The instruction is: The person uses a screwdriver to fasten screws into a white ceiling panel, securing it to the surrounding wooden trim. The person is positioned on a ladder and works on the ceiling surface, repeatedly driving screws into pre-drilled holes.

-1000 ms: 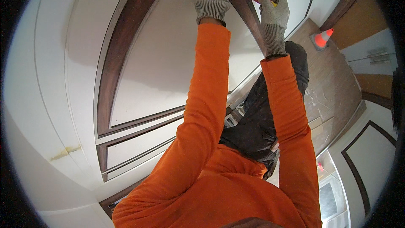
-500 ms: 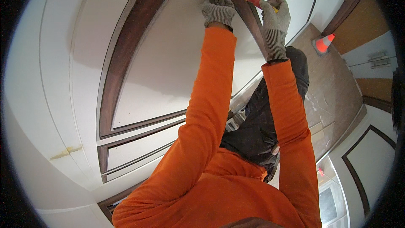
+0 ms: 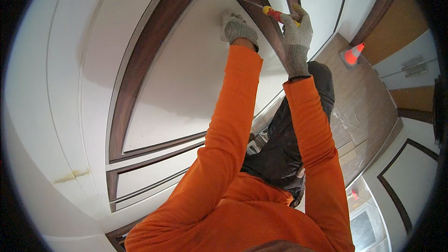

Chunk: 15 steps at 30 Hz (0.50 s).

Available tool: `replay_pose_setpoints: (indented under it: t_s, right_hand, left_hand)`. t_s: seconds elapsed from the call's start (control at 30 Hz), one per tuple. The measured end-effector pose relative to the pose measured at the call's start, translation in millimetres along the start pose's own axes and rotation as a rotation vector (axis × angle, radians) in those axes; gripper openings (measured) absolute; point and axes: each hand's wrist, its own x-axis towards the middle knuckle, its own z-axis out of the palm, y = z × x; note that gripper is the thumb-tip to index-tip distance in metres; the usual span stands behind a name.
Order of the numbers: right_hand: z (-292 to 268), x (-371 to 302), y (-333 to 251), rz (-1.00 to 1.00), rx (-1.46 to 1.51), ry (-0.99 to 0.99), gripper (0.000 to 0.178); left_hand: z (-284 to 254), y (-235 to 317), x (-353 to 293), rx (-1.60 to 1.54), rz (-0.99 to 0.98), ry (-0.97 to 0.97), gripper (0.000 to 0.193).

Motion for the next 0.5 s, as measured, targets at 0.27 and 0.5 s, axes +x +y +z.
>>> replay_pose_setpoints:
  t_s: [0.27, 0.5]
  right_hand:
    - [-4, 5, -2, 0.045, -0.013, 0.023, 0.056]
    - [1, 5, 2, 0.096, 0.088, 0.014, 0.055]
  left_hand:
    - [13, -9, 17, -0.170, -0.077, -0.065, 0.036]
    - [-1, -11, 43, -0.348, -0.154, -0.155, 0.035]
